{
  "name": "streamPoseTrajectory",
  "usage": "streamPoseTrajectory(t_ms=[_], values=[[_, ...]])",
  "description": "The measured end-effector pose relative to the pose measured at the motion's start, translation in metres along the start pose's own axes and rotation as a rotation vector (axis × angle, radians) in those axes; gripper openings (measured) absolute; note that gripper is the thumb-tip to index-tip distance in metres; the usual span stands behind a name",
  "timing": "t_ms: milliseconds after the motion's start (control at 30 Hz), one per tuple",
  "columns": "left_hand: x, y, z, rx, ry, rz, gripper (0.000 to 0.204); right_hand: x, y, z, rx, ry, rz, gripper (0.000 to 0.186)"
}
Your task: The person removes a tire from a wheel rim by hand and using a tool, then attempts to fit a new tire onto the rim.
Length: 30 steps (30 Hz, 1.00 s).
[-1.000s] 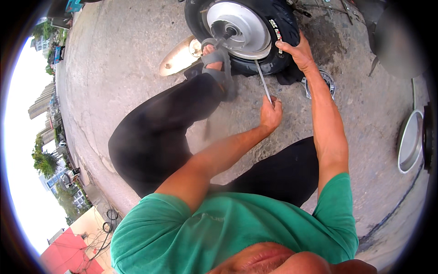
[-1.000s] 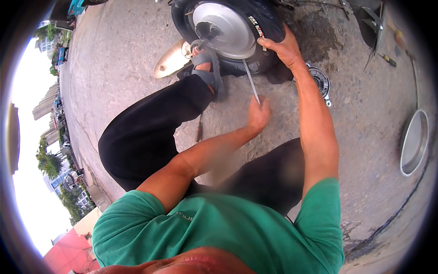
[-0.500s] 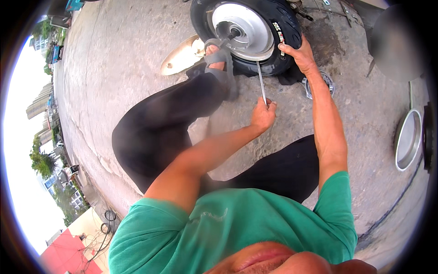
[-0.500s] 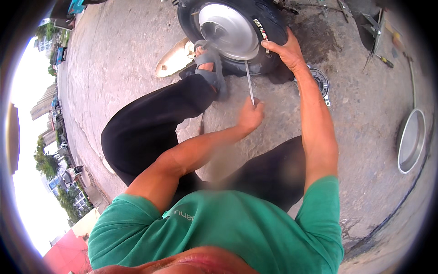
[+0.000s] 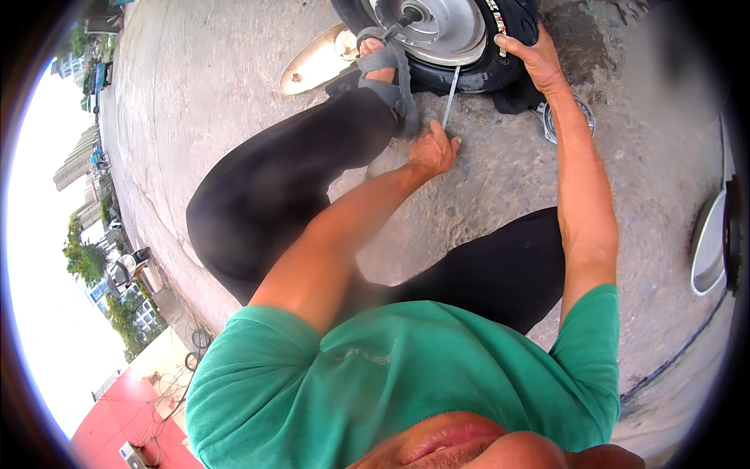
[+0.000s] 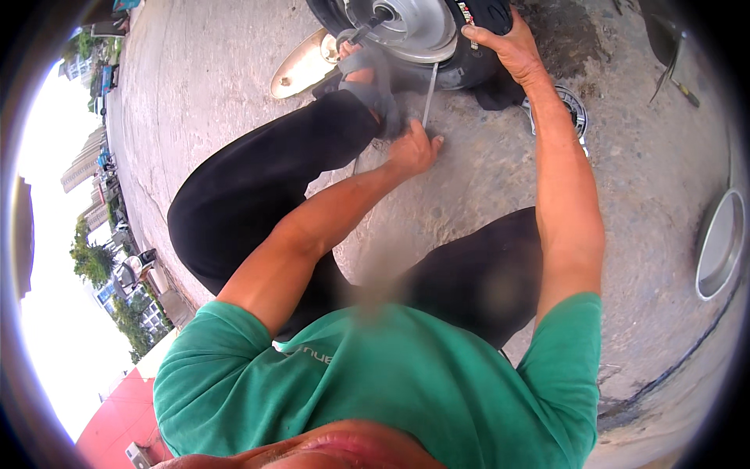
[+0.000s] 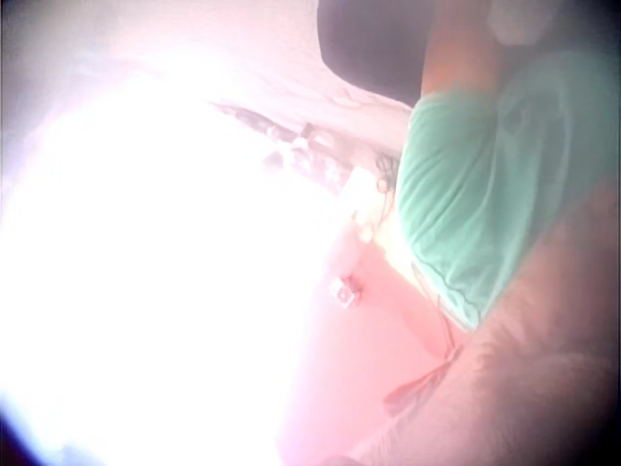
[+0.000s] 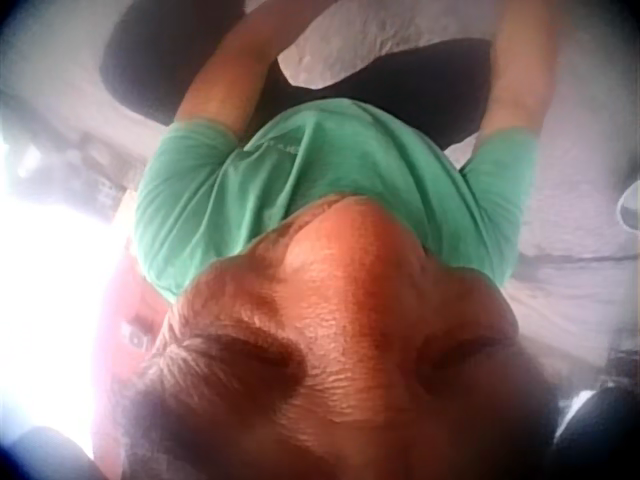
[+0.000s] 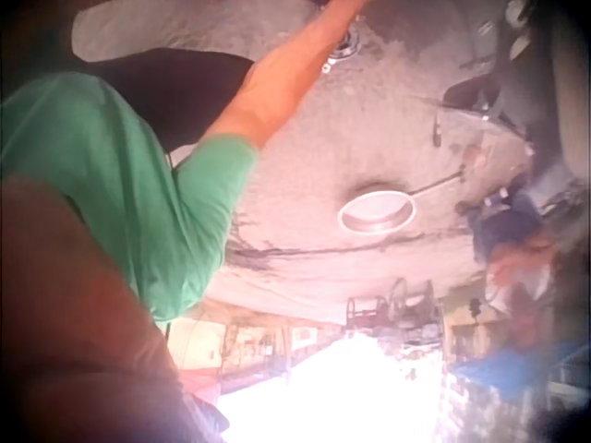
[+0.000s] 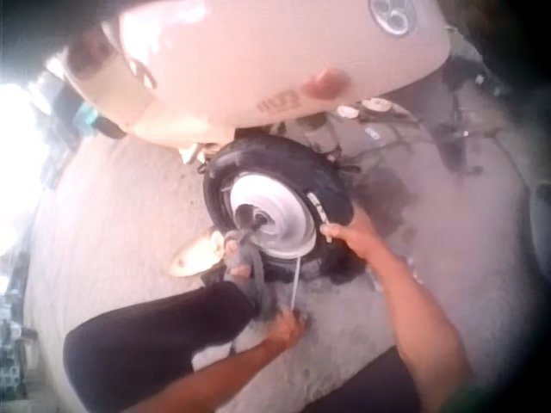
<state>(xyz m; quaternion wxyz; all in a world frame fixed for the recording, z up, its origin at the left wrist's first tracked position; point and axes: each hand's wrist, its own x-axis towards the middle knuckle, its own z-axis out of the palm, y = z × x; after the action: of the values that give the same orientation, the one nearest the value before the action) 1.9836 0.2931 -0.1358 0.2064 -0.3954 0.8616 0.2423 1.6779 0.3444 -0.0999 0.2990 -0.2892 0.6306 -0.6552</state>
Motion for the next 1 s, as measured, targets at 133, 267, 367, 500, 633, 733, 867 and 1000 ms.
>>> streamPoseTrajectory(t_ms=[133, 267, 367, 500, 633, 733, 867, 1000], values=[[0.009, 0.011, -0.012, 0.192, -0.139, 0.02, 0.06, -0.007, -0.015, -0.004, 0.021, 0.056, 0.01, 0.084], [0.02, 0.009, -0.022, 0.377, -0.245, 0.098, 0.049, -0.004, -0.032, 0.002, 0.056, 0.062, 0.035, 0.086], [0.027, -0.002, -0.023, 0.34, -0.302, 0.097, 0.04, -0.002, -0.03, 0.008, 0.024, 0.051, 0.057, 0.085], [0.025, 0.024, -0.039, 0.164, -0.329, -0.05, 0.039, -0.001, -0.023, -0.005, 0.068, 0.042, 0.042, 0.082], [0.017, -0.005, -0.014, 0.041, -0.111, -0.232, 0.035, -0.003, -0.013, 0.013, 0.029, 0.048, 0.0, 0.076], [0.004, -0.008, -0.007, -0.121, -0.017, -0.358, 0.032, -0.004, -0.004, 0.012, 0.057, 0.03, 0.02, 0.075], [0.002, -0.006, -0.003, -0.212, 0.122, -0.402, 0.033, 0.0, -0.009, 0.001, 0.136, 0.022, 0.035, 0.076], [-0.008, -0.021, -0.003, -0.239, 0.153, -0.301, 0.033, -0.005, -0.031, 0.012, 0.01, 0.035, 0.014, 0.081]])
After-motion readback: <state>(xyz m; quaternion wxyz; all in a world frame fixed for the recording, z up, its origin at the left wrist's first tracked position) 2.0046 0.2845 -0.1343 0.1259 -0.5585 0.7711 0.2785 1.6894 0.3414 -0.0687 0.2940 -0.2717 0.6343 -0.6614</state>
